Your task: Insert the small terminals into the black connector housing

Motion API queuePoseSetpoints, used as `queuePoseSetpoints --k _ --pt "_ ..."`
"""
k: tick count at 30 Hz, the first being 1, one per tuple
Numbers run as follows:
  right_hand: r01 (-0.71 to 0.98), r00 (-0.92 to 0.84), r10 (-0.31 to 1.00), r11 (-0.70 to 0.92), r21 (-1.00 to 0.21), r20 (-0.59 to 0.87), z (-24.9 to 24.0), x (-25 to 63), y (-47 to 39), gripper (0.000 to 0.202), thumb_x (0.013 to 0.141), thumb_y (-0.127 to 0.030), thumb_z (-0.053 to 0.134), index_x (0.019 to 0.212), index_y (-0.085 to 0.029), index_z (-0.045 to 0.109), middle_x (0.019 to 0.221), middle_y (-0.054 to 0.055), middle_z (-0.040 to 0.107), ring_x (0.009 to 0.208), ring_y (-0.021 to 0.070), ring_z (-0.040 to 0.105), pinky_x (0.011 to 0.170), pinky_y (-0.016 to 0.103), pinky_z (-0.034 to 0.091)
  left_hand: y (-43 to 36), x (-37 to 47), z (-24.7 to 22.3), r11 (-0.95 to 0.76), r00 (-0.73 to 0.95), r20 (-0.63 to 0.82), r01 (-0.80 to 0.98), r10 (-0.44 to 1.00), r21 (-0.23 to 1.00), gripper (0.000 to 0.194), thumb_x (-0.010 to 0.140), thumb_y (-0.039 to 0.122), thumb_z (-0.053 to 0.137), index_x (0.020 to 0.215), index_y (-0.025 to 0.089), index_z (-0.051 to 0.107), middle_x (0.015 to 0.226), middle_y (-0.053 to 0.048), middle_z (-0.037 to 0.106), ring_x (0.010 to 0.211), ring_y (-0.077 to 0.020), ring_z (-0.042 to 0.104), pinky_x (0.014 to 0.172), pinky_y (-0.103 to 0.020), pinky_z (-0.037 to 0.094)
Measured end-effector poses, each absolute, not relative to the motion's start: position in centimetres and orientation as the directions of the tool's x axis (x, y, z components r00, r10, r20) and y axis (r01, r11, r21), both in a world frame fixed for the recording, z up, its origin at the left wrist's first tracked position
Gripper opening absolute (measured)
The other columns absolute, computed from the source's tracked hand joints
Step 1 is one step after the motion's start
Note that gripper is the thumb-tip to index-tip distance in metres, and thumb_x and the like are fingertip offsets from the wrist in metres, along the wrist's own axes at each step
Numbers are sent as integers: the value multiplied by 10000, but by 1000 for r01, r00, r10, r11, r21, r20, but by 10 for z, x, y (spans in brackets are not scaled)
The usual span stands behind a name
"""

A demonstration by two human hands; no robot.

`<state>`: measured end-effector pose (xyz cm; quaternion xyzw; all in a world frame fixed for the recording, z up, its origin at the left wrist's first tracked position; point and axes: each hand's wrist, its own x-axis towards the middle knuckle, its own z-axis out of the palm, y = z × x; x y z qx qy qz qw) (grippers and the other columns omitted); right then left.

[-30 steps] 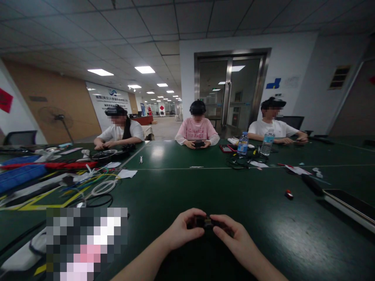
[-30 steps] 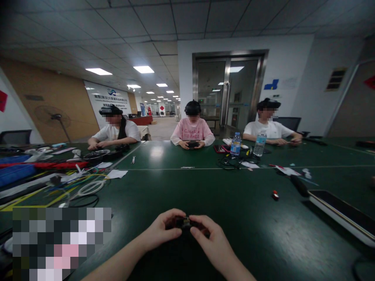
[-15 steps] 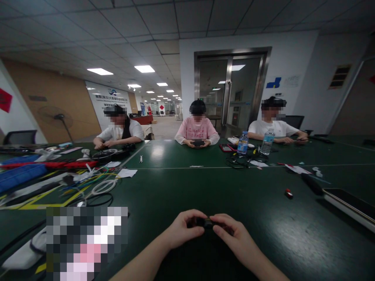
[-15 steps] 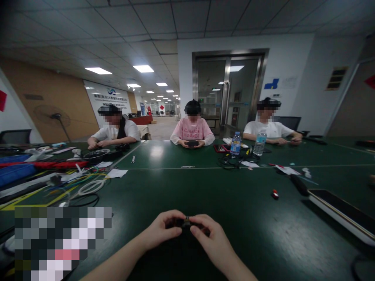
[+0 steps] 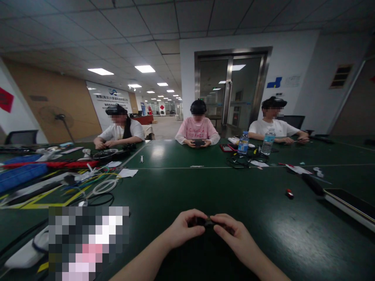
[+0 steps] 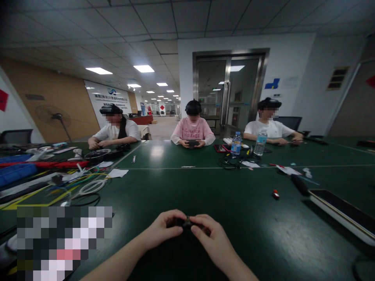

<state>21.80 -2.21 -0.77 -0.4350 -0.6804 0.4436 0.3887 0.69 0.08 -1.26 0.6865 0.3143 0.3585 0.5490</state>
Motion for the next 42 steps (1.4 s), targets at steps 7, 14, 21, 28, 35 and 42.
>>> queuePoseSetpoints --k 7,14,21,28,35,42 --pt "273 -298 946 210 -939 125 -8 218 -22 293 802 -383 589 1061 -261 651 1019 41 661 901 226 618 813 361 487 -1 8 -7 -185 523 114 87 845 979 328 725 284 699 1028 194 612 854 -8 575 744 -151 523 679 -276 410" --pt "270 -315 938 232 -934 142 -7 218 -23 256 823 -358 567 1046 -264 652 1063 39 642 930 224 609 821 351 476 -3 8 -5 -150 534 99 54 840 987 337 726 218 683 1049 180 591 912 -32 580 819 -182 549 736 -318 430" --pt "292 -310 945 201 -935 107 -6 217 -24 273 816 -360 556 1055 -255 633 1038 36 650 892 218 614 781 332 482 0 6 -12 -160 527 96 76 845 984 421 732 180 675 1130 208 542 984 -39 584 877 -194 552 774 -330 432" --pt "293 -257 964 151 -944 75 -8 214 -23 378 769 -367 570 1118 -222 586 1014 57 660 882 230 605 794 360 474 4 6 -23 -181 534 142 20 833 983 478 720 170 674 1163 227 506 1003 -26 581 884 -187 557 784 -317 424" --pt "304 -268 960 164 -939 81 -12 216 -23 375 781 -346 566 1132 -214 576 1017 66 661 877 230 603 795 362 476 5 6 -27 -203 522 139 69 842 977 367 723 211 683 1077 204 587 951 -28 595 839 -188 556 764 -322 420" --pt "300 -316 943 200 -933 101 -11 217 -22 310 809 -347 555 1091 -232 611 1028 51 653 900 220 613 804 336 478 3 6 -22 -207 534 137 73 834 976 331 721 175 665 1045 193 599 915 -18 599 802 -165 553 724 -285 415"
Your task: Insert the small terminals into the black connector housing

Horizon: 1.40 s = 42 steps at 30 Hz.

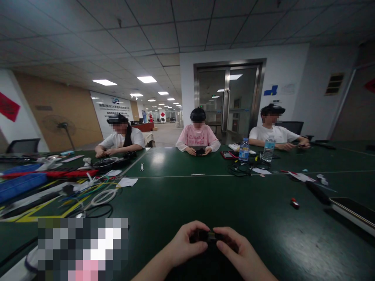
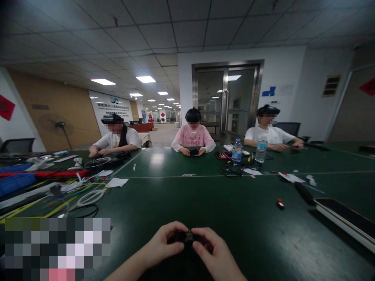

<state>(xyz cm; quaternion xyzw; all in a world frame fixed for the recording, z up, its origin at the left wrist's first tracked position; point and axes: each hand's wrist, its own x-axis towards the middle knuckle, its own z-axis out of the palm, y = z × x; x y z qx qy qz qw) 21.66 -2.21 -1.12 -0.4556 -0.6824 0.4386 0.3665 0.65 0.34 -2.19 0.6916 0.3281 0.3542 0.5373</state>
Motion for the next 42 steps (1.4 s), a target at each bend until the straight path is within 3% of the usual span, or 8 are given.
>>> queuePoseSetpoints --k 4,9,18,28,42 --pt "311 -325 938 225 -923 119 -9 217 -23 263 809 -337 556 1035 -229 640 1032 51 647 881 218 616 782 331 482 2 8 -17 -204 524 135 75 841 976 300 714 187 674 1008 186 618 879 -6 593 769 -152 544 705 -271 414" --pt "312 -282 955 177 -933 87 -12 217 -22 364 794 -337 571 1140 -226 582 1009 53 664 912 229 608 822 350 473 1 9 -18 -174 515 127 43 848 984 400 700 190 696 1084 206 586 944 -18 603 817 -166 555 744 -289 420" --pt "313 -268 960 173 -934 88 -9 215 -24 362 779 -337 574 1121 -219 593 998 59 668 872 226 611 791 353 484 2 7 -15 -274 534 191 80 823 958 288 708 169 666 995 192 653 957 -31 584 821 -176 545 733 -292 418" --pt "299 -334 930 256 -919 151 -3 216 -24 251 807 -353 565 1001 -225 661 1010 54 646 837 206 617 754 323 491 1 9 -19 -176 513 119 63 850 982 466 692 174 685 1140 211 559 997 -40 614 857 -194 573 781 -325 423" --pt "342 -273 959 165 -925 70 -6 214 -25 350 782 -332 567 1112 -219 605 951 46 677 853 221 611 779 342 481 4 5 -25 -170 540 111 60 834 984 463 724 167 667 1163 217 532 1071 -53 601 940 -216 569 816 -351 437"
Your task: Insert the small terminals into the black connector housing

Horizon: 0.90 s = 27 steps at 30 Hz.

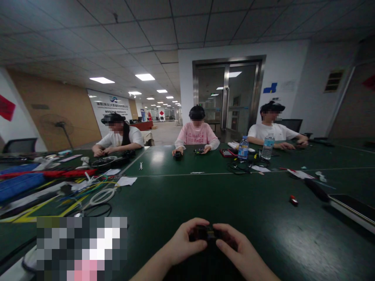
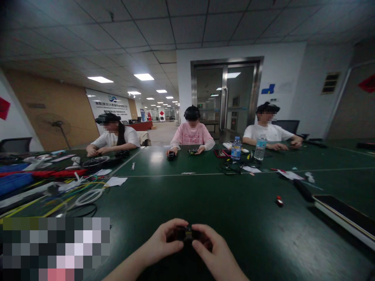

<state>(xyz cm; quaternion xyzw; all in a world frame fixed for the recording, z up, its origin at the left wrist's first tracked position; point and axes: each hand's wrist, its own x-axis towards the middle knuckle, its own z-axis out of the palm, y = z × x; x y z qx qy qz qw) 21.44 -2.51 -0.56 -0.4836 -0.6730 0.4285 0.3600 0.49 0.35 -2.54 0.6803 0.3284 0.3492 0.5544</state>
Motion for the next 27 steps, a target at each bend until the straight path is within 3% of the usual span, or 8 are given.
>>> queuePoseSetpoints --k 15,18,21,27 --pt "315 -290 955 165 -935 70 -7 214 -26 346 796 -323 560 1126 -224 583 1008 50 670 887 219 610 823 346 475 1 7 -22 -181 550 106 83 828 980 623 678 122 693 1233 238 436 1047 -31 541 979 -213 544 842 -347 426" --pt "300 -299 951 175 -938 82 -9 214 -26 344 791 -331 575 1118 -225 587 1025 53 668 922 226 607 841 348 475 0 7 -17 -176 569 64 144 820 974 528 669 144 704 1152 202 498 1041 -34 567 965 -207 543 821 -327 431" --pt "310 -297 951 178 -934 82 -11 215 -26 369 790 -345 580 1139 -225 578 1055 60 661 942 234 604 851 358 472 -1 8 -12 -150 572 -3 220 820 964 386 664 189 715 1018 174 561 898 -1 591 826 -172 555 717 -278 434" --pt "348 -314 947 179 -920 66 -5 216 -28 361 805 -343 560 1148 -230 578 1069 61 661 916 232 607 831 358 470 -1 9 -10 -129 594 44 100 803 987 416 642 235 752 1004 163 560 910 -10 595 836 -171 561 735 -275 432"
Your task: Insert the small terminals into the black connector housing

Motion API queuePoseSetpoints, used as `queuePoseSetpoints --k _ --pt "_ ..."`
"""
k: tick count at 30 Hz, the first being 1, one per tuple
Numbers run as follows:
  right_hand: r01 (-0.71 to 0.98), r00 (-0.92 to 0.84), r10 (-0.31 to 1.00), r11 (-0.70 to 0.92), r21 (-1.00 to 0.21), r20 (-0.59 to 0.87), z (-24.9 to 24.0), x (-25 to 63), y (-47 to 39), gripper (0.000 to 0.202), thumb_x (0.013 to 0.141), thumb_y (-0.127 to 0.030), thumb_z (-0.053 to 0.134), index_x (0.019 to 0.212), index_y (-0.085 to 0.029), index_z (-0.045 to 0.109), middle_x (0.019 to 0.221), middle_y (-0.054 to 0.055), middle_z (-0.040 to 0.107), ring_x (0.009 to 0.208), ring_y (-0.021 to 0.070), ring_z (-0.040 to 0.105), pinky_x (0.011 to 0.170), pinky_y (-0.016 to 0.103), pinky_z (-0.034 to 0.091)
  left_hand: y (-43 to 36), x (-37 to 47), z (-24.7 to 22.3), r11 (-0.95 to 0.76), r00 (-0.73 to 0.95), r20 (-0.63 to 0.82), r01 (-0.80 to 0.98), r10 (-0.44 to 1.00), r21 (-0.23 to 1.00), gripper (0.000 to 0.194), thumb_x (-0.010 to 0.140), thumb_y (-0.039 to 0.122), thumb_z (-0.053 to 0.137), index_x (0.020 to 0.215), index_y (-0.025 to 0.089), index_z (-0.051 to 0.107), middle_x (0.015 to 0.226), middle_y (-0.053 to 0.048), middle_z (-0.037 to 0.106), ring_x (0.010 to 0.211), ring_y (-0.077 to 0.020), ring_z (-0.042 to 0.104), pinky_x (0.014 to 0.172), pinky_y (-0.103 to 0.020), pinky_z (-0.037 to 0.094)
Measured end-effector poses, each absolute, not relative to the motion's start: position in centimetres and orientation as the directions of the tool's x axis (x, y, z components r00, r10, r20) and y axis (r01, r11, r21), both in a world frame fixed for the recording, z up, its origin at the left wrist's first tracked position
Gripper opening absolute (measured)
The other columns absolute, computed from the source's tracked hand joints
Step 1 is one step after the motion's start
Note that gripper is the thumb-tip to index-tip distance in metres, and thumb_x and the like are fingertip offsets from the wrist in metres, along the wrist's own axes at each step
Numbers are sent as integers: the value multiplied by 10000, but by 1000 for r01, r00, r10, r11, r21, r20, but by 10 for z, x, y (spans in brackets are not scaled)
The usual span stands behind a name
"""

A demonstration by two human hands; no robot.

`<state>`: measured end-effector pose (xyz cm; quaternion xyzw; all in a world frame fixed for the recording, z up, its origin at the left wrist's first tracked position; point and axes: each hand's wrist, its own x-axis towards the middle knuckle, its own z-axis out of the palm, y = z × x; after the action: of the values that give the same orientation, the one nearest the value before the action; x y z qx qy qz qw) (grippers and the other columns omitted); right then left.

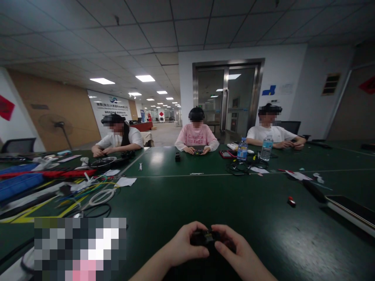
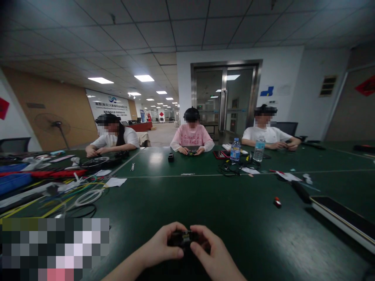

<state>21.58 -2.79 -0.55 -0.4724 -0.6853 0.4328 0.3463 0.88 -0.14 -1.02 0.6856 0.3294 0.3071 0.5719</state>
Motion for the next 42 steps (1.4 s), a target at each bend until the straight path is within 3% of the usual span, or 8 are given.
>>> queuePoseSetpoints --k 9,23,29,36,42 --pt "361 -307 950 172 -916 57 -3 213 -29 361 793 -327 561 1140 -231 581 1007 44 672 903 220 608 824 342 472 -1 9 -13 -159 572 39 162 819 974 409 682 174 693 1063 168 546 949 -31 600 857 -181 574 730 -279 448" --pt "351 -309 949 176 -920 64 -6 216 -29 364 821 -363 553 1168 -251 567 1115 54 629 925 223 607 821 338 476 -2 9 -11 -157 582 34 162 813 974 429 707 171 681 1111 175 540 1024 -50 608 937 -208 575 794 -325 457" --pt "347 -345 931 246 -905 120 0 214 -31 320 797 -340 581 1106 -260 611 1157 56 604 934 223 599 784 319 482 -5 11 -6 -155 608 64 98 791 983 404 699 162 681 1082 173 553 1004 -39 620 927 -199 584 801 -312 451" --pt "364 -346 922 299 -882 170 -6 213 -29 228 788 -325 586 995 -256 651 1093 49 613 904 219 602 765 319 475 -4 12 -9 -141 583 12 177 812 974 434 672 155 675 1087 161 546 943 -27 617 833 -170 581 710 -264 441" --pt "387 -350 925 285 -877 146 -2 211 -30 203 788 -289 582 976 -256 648 1079 35 614 865 200 600 745 299 473 -3 10 -10 -164 592 27 180 805 970 430 681 162 667 1092 165 537 951 -32 613 845 -180 577 722 -277 440"
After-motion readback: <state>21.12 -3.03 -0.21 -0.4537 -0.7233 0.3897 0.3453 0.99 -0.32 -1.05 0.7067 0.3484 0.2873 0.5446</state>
